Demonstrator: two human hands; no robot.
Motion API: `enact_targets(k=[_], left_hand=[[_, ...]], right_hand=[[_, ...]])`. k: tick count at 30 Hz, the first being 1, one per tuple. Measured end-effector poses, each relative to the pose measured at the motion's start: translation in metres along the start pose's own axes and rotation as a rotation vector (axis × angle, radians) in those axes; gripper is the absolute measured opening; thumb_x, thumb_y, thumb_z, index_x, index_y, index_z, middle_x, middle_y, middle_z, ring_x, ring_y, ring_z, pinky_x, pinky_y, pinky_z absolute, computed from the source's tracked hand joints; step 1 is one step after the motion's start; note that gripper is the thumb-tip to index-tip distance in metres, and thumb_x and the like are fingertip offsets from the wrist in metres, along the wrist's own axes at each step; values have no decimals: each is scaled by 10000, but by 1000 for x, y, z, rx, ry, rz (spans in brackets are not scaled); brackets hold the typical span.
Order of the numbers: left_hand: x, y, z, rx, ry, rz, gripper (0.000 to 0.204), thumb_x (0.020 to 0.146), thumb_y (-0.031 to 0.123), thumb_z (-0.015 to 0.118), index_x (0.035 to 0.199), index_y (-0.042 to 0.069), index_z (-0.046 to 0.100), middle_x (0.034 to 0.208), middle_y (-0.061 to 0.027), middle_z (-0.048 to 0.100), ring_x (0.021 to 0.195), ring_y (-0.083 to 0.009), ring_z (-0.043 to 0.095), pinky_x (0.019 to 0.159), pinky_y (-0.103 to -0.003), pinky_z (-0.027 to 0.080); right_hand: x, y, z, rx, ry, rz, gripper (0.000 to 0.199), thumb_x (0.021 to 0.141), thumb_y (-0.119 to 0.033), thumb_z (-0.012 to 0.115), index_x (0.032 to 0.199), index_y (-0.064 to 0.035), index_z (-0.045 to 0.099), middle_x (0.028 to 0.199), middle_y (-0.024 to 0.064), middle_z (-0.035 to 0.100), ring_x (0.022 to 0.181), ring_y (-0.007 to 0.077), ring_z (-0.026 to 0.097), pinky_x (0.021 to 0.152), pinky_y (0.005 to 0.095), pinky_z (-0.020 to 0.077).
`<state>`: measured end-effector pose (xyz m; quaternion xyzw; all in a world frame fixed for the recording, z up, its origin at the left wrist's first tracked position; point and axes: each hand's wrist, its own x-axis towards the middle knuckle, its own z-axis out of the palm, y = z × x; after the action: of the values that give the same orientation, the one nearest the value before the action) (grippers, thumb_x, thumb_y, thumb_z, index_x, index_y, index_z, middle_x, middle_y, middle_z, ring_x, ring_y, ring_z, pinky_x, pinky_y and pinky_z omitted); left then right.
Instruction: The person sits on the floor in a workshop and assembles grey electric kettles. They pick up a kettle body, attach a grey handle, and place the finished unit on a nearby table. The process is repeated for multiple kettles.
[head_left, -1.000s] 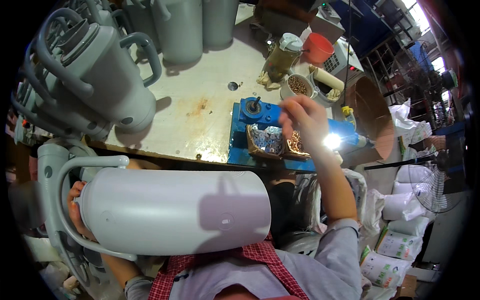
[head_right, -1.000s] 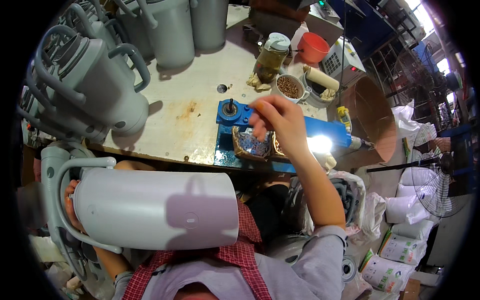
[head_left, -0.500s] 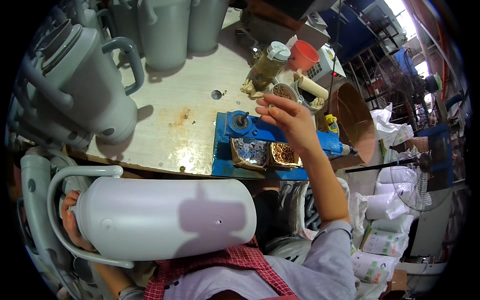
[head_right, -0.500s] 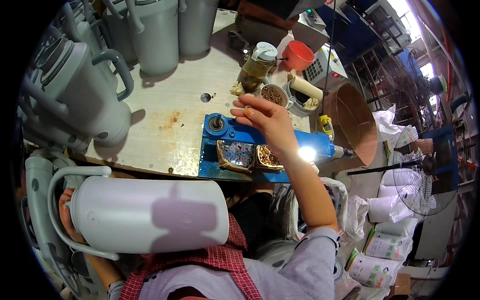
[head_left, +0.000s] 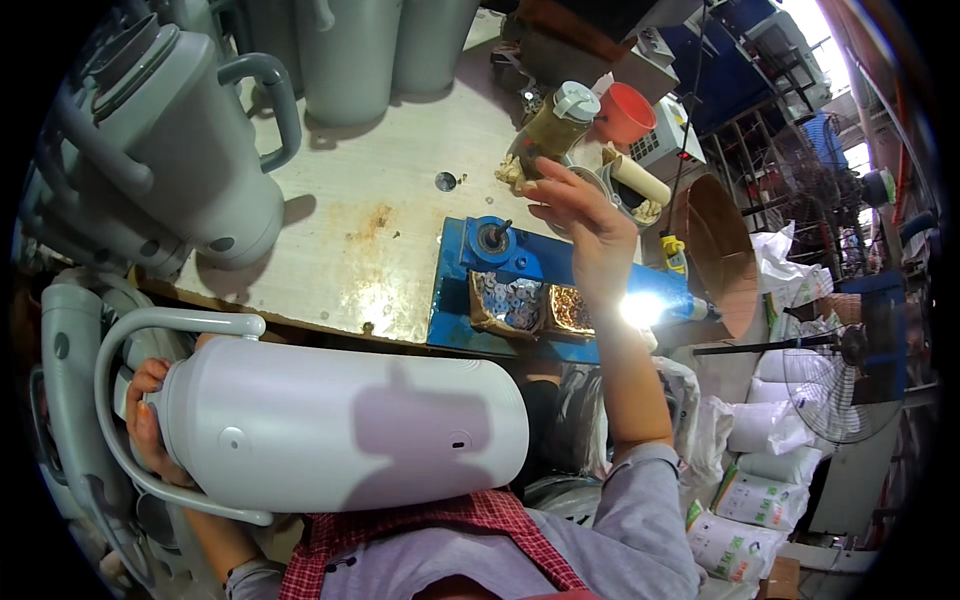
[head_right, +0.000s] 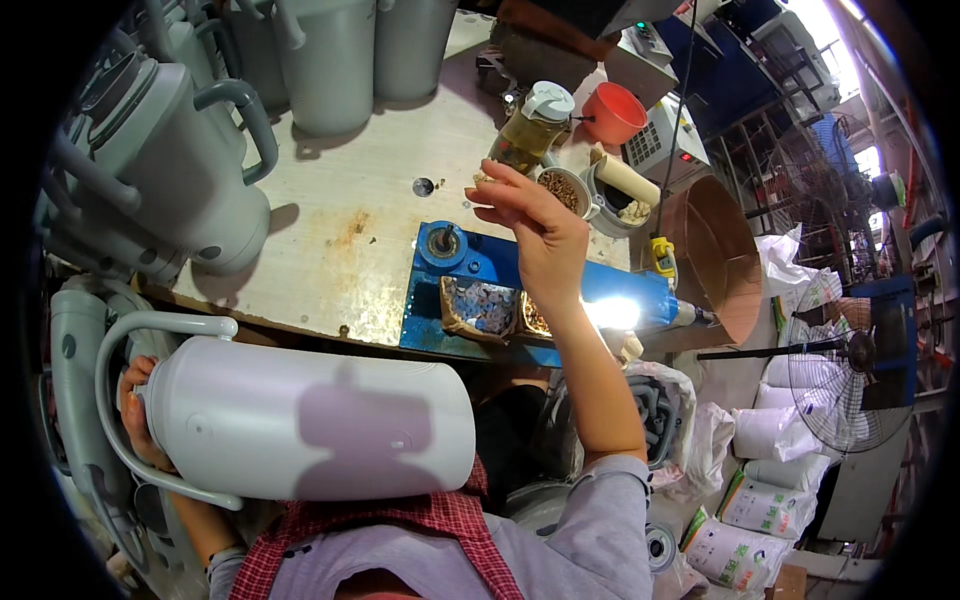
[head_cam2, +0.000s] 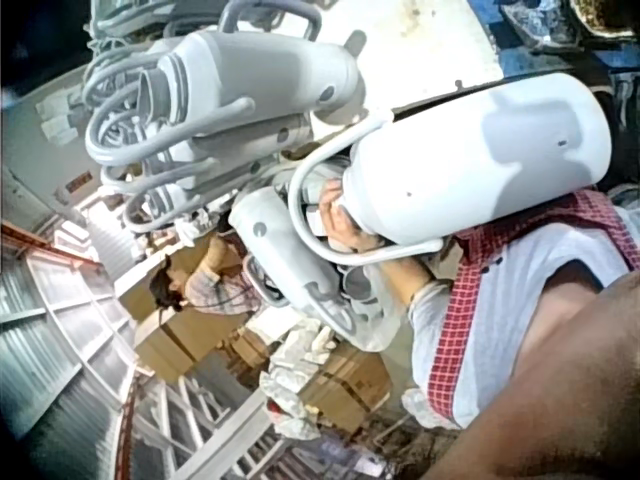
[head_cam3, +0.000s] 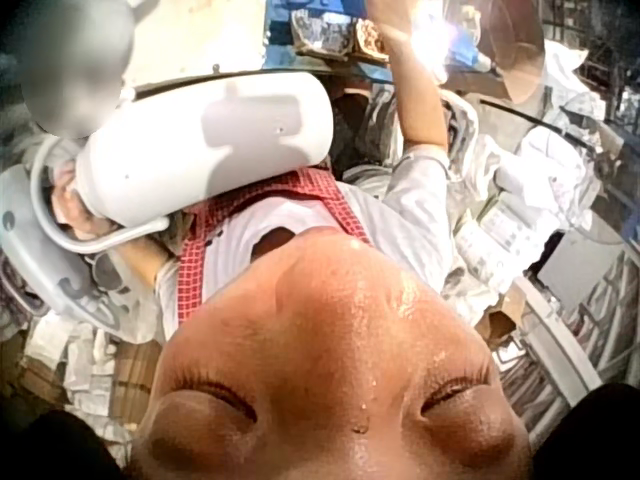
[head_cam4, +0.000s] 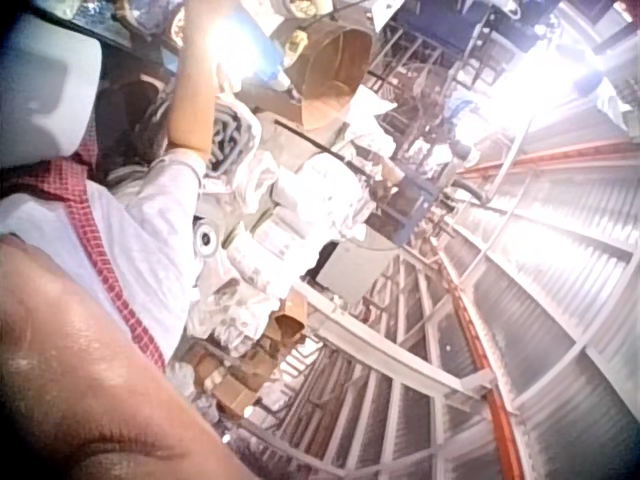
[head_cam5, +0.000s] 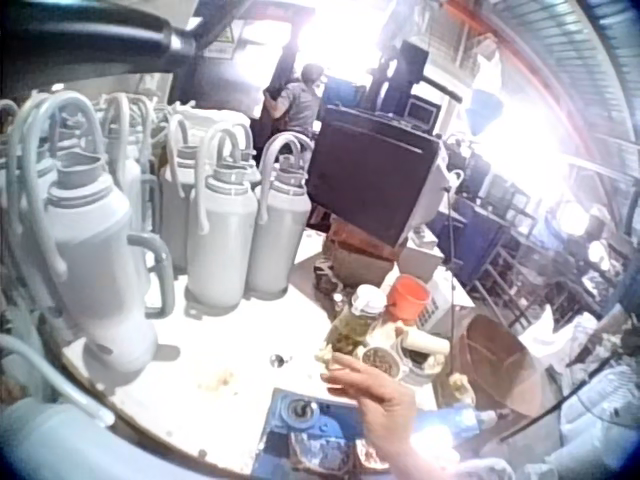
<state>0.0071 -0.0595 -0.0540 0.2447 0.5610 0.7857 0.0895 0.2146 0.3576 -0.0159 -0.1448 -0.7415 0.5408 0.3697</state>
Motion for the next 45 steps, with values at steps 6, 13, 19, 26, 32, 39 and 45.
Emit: enact_targets(k=[6, 13, 19, 26, 32, 39, 45], left_hand=[[-1, -3, 4, 30, 39, -2, 346, 856, 324, 510, 967, -3, 500, 1045, -150, 498, 1038, -248, 460, 983, -388, 348], [-5, -4, 2, 103, -12, 2, 344, 860, 322, 497, 959, -7, 489, 1051, -156, 495, 1034, -254, 468, 975, -388, 357], [-7, -6, 10, 72, -34, 22, 341, 856, 316, 515, 961, -7, 487, 1053, -154, 493, 1039, -254, 466, 976, -392, 360], [-7, -7, 8, 56, -2, -7, 349, 857, 325, 521, 969, -5, 494, 1056, -151, 493, 1039, -253, 465, 984, -391, 356], [-7, -8, 8, 105, 11, -15, 360, 844, 330, 527, 951, -12, 499, 1047, -155, 495, 1028, -255, 473, 976, -394, 366], [-6, -11, 11, 131, 4, 1, 370, 834, 338, 533, 920, -21, 496, 1032, -160, 496, 999, -259, 485, 953, -399, 388], [-6, -15, 9, 72, -18, 3, 346, 868, 323, 493, 946, -14, 494, 1035, -140, 489, 1029, -244, 458, 985, -384, 342]], right_hand=[[-1, 5, 1, 67, 84, 82, 281, 883, 98, 519, 1125, 28, 642, 1115, 150, 657, 988, 229, 664, 864, 314, 549], [-36, 11, -13, -579, -24, -100, 356, 833, 100, 580, 1141, -60, 660, 1072, 108, 692, 982, 203, 671, 847, 289, 516], [-45, 15, -9, -606, -38, -123, 374, 832, 108, 567, 1162, -55, 636, 1079, 123, 682, 974, 250, 669, 944, 373, 488], [-45, 21, -13, -718, -31, -252, 345, 823, 96, 594, 1133, -50, 636, 1062, 128, 680, 938, 272, 670, 990, 440, 456], [-44, 15, -11, -613, 8, -93, 216, 800, 57, 658, 1002, -19, 664, 1050, 124, 684, 925, 245, 668, 861, 349, 516], [-12, -22, -7, -294, -5, 18, 129, 849, 26, 614, 962, 21, 677, 987, 98, 685, 932, 139, 623, 853, 252, 475], [-3, -18, 10, -186, -110, 150, 140, 852, 26, 623, 981, 33, 677, 980, 91, 689, 906, 127, 626, 818, 256, 496]])
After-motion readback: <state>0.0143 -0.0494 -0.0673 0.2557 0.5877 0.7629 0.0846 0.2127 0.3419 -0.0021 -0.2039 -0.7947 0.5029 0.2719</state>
